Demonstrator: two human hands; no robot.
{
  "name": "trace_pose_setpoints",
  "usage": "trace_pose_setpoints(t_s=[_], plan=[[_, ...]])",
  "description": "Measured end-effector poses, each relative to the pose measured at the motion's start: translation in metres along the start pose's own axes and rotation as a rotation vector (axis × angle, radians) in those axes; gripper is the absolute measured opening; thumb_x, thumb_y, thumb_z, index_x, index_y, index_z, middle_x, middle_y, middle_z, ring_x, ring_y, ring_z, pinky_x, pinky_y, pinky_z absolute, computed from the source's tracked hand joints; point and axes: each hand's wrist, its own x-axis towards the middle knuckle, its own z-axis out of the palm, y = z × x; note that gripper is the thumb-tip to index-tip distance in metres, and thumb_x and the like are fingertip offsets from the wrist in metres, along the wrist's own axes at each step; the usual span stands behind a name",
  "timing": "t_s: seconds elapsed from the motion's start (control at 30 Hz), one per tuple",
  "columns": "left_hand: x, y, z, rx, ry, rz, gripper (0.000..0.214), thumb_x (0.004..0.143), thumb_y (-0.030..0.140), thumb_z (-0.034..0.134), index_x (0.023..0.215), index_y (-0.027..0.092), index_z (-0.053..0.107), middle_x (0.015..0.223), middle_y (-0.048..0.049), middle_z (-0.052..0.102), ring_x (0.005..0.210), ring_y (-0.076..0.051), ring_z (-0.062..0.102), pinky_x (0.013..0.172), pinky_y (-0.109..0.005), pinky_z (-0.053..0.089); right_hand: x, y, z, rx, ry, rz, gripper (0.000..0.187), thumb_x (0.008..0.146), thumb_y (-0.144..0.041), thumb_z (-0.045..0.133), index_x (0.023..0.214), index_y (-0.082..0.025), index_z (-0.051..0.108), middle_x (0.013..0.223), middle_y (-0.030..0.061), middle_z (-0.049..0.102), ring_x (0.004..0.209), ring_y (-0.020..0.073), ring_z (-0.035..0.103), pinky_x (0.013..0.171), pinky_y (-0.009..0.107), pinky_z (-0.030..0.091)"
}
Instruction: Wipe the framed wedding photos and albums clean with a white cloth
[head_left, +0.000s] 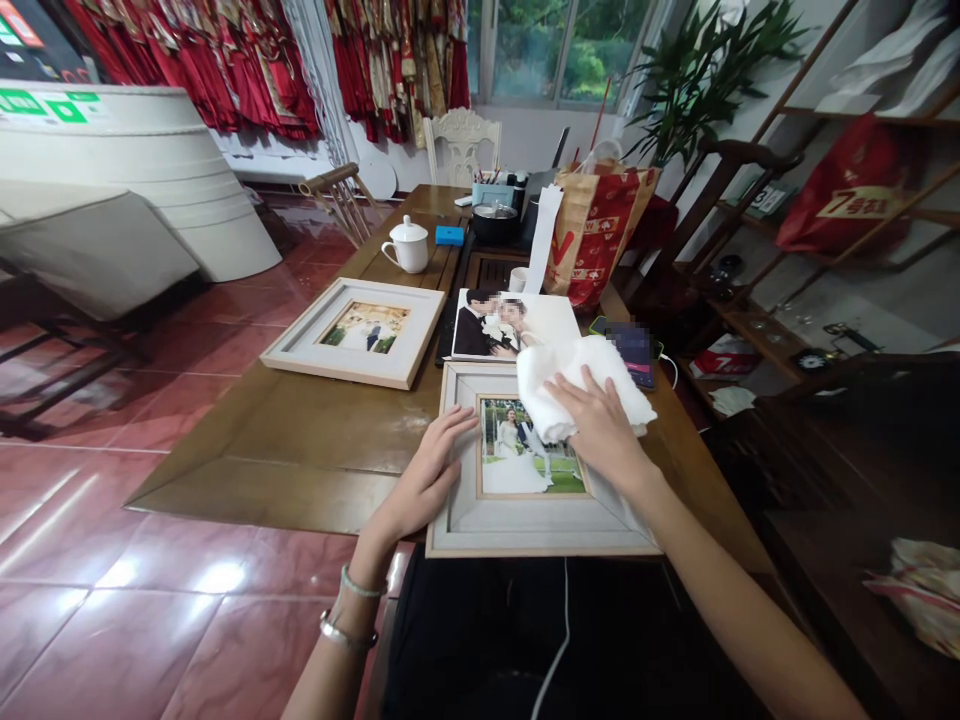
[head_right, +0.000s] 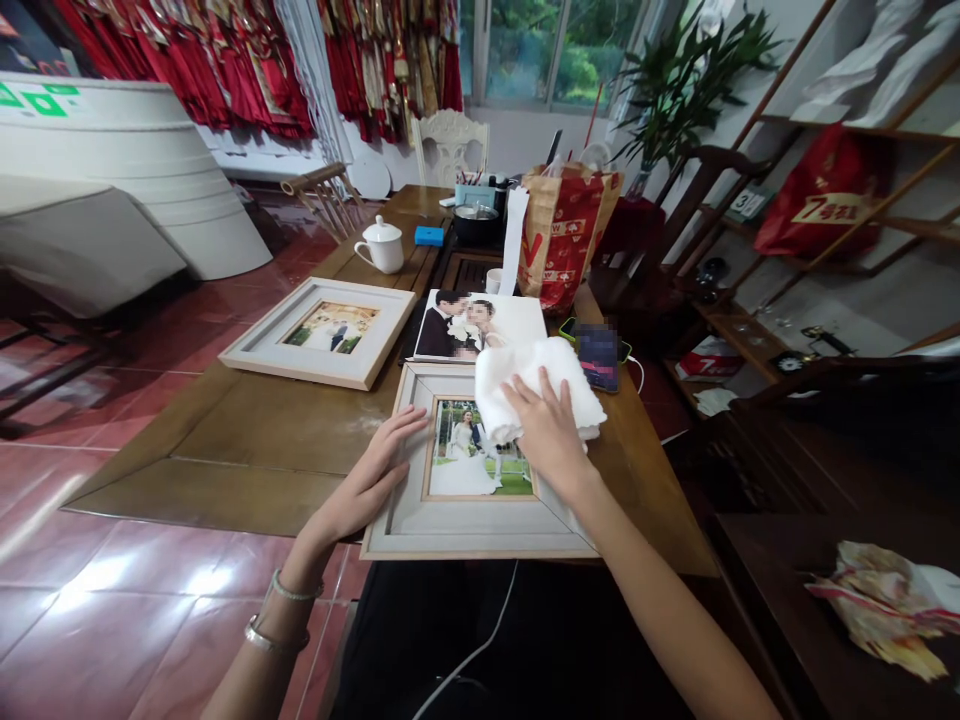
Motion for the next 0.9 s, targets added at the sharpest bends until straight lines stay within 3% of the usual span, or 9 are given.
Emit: trace_pose_setpoints(t_s=[0.13, 0.23, 0.33, 0.43, 0.53, 0.63, 0.77, 0.9], plan=[[0.0, 0.001, 0.0, 0.003, 0.014, -0.006, 0.052, 0.094, 0.012, 0.036, 0.144, 0.027, 0.037, 0.153, -0.0071, 0.033, 0.145, -0.027, 0.019, 0.119, -0.055, 0.015, -0.026, -0.021, -0.014, 0.159, -0.24, -0.208, 0.081, 0.063, 0.009, 0.04, 0.138, -0.021, 0.05, 0.147, 0.0048, 0.047, 0.146, 0.0293, 0.017, 0.115, 0.062, 0.015], [0.0, 0.003, 0.0, 0.004, 0.013, -0.019, 0.052, 0.094, 0.011, 0.035, 0.144, 0.026, 0.036, 0.153, -0.0071, 0.033, 0.145, -0.027, 0.019, 0.119, -0.054, 0.016, -0.064, -0.022, -0.038, 0.343, -0.444, -0.344, 0.07, 0.073, 0.003, 0.043, 0.136, -0.027, 0.053, 0.145, 0.0019, 0.049, 0.144, 0.0256, 0.022, 0.117, 0.057, 0.017], [0.001, 0.004, 0.0, 0.003, 0.007, -0.028, 0.053, 0.093, 0.01, 0.034, 0.144, 0.026, 0.036, 0.152, -0.007, 0.033, 0.145, -0.026, 0.019, 0.12, -0.053, 0.016, -0.101, -0.005, -0.06, 0.478, -0.541, -0.323, 0.051, 0.086, -0.01, 0.048, 0.132, -0.03, 0.057, 0.141, 0.0024, 0.054, 0.14, 0.0259, 0.033, 0.117, 0.05, 0.024], [0.001, 0.005, 0.0, 0.008, 0.005, -0.03, 0.054, 0.093, 0.01, 0.034, 0.144, 0.026, 0.036, 0.152, -0.0069, 0.034, 0.145, -0.027, 0.019, 0.12, -0.054, 0.015, -0.119, 0.023, -0.068, 0.465, -0.545, -0.223, 0.044, 0.088, -0.018, 0.051, 0.128, -0.034, 0.06, 0.138, 0.0006, 0.057, 0.138, 0.0266, 0.037, 0.115, 0.049, 0.029], [0.001, 0.004, -0.001, 0.008, 0.008, -0.027, 0.055, 0.092, 0.01, 0.035, 0.145, 0.026, 0.035, 0.152, -0.0064, 0.034, 0.145, -0.027, 0.019, 0.12, -0.053, 0.016, -0.106, 0.045, -0.061, 0.376, -0.447, -0.141, 0.047, 0.086, -0.013, 0.047, 0.125, -0.035, 0.063, 0.139, -0.0014, 0.056, 0.139, 0.0283, 0.035, 0.115, 0.056, 0.026], [0.001, 0.004, 0.0, 0.004, 0.014, -0.019, 0.056, 0.092, 0.01, 0.035, 0.145, 0.027, 0.035, 0.152, -0.0065, 0.034, 0.145, -0.027, 0.02, 0.12, -0.053, 0.017, -0.068, 0.051, -0.045, 0.301, -0.284, -0.091, 0.058, 0.082, -0.004, 0.04, 0.127, -0.033, 0.061, 0.14, -0.0023, 0.054, 0.141, 0.0267, 0.031, 0.115, 0.057, 0.022], [0.001, 0.004, -0.001, 0.001, 0.01, -0.018, 0.055, 0.093, 0.01, 0.035, 0.145, 0.027, 0.035, 0.152, -0.0062, 0.034, 0.145, -0.026, 0.02, 0.12, -0.052, 0.016, -0.014, 0.039, -0.025, 0.22, -0.063, 0.031, 0.066, 0.078, 0.001, 0.042, 0.138, -0.024, 0.051, 0.145, 0.0037, 0.049, 0.143, 0.028, 0.026, 0.113, 0.056, 0.03], [0.0, 0.004, -0.001, -0.004, 0.009, -0.032, 0.054, 0.094, 0.011, 0.036, 0.145, 0.028, 0.033, 0.153, -0.0051, 0.033, 0.145, -0.025, 0.019, 0.121, -0.05, 0.014, 0.015, 0.012, -0.012, 0.159, -0.076, -0.014, 0.073, 0.073, 0.008, 0.041, 0.14, -0.018, 0.047, 0.148, 0.0094, 0.044, 0.144, 0.0334, 0.02, 0.112, 0.064, 0.023]])
